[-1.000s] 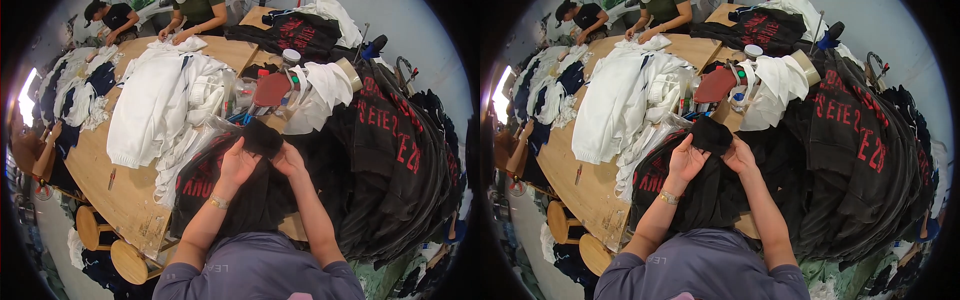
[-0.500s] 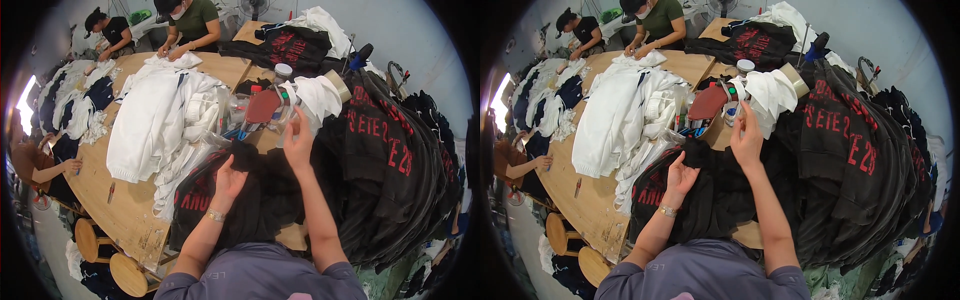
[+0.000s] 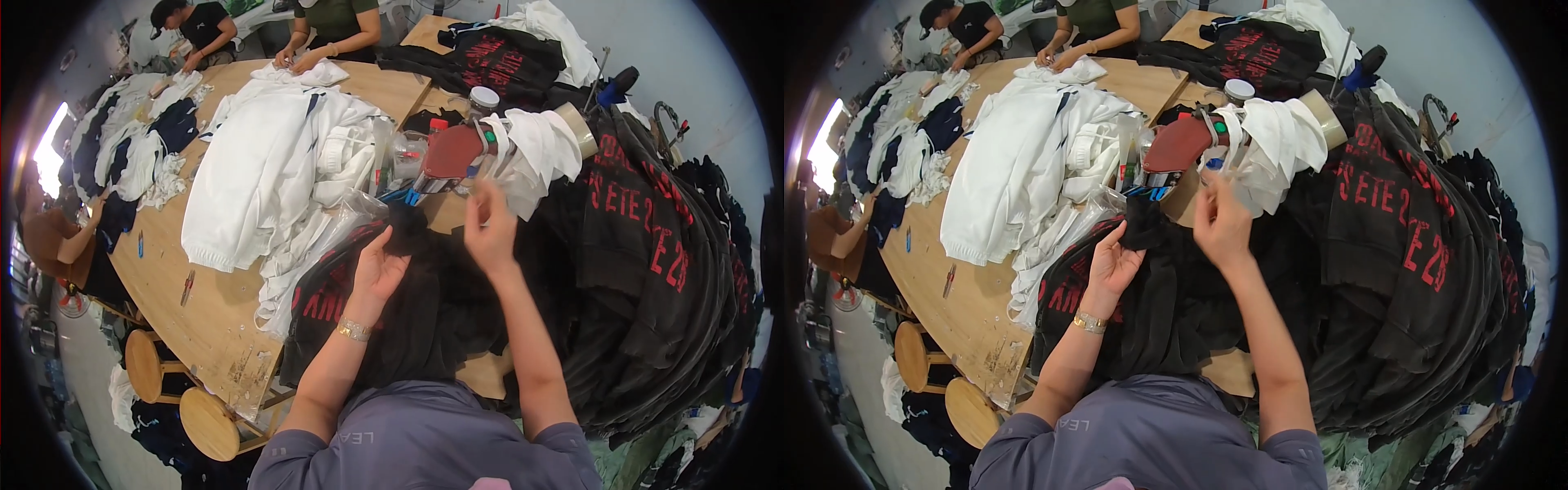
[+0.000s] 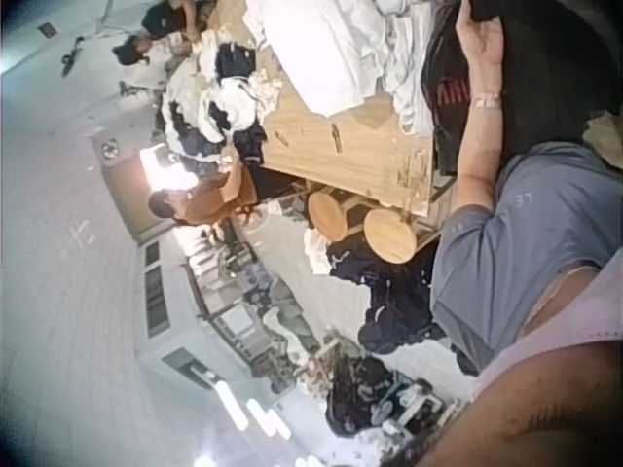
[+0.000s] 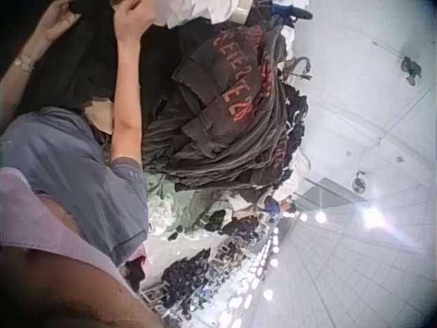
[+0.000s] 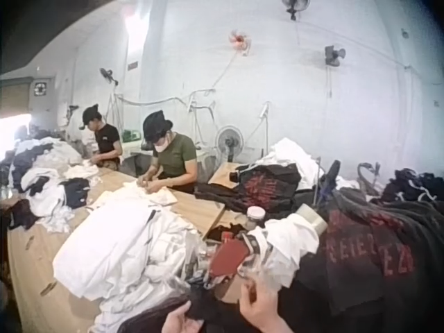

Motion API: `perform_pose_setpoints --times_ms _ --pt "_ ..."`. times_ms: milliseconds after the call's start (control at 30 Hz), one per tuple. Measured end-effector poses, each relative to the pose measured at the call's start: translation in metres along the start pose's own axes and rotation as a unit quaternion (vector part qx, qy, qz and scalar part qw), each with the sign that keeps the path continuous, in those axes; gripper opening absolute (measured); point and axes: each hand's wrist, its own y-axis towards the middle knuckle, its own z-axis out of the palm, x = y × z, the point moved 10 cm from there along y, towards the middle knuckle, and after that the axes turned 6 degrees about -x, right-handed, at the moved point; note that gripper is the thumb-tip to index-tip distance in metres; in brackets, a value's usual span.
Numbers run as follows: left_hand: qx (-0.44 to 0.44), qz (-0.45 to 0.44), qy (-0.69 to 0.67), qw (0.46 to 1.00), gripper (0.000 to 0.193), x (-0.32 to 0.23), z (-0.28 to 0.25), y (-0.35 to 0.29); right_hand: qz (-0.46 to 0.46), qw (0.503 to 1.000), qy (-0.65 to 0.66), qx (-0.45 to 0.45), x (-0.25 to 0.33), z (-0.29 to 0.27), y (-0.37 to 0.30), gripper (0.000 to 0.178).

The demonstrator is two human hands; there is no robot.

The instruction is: Inspecting black hoodies and trimming loose threads at a textile manufacturing workstation.

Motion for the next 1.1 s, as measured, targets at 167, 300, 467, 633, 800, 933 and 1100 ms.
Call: perform_pose_setpoints --times_ms 167,300,467,633,800,933,1100 --pt "0.028 -0.034 0.045 0.998 0.029 0.009 0.007 -0.012 -0.027 0.973 0.111 0.200 0.046 0.043 -0.048 0.046" --pt "0.043 -0.036 0.043 0.997 0.027 0.010 0.016 -0.020 -0.034 0.974 0.098 0.200 0.028 0.047 -0.051 0.044" --pt "-0.106 0.078 0.660 0.740 0.029 -0.032 0.029 -0.053 0.042 0.971 0.194 0.134 -0.003 0.022 -0.035 0.041" --pt "0.091 0.470 0.721 0.501 0.033 -0.034 0.143 -0.089 0.137 0.907 0.346 0.200 0.003 0.025 -0.038 0.035" --pt "0.076 0.431 0.710 0.551 0.024 -0.029 0.129 -0.073 0.155 0.903 0.354 0.186 0.012 0.037 -0.034 0.033" --pt "0.046 0.417 0.613 0.669 0.016 -0.036 0.120 -0.065 0.177 0.915 0.338 0.130 0.009 0.040 -0.028 0.028" --pt "0.042 0.411 0.589 0.695 0.014 -0.040 0.128 -0.066 0.163 0.925 0.329 0.097 0.011 0.039 -0.018 0.024"
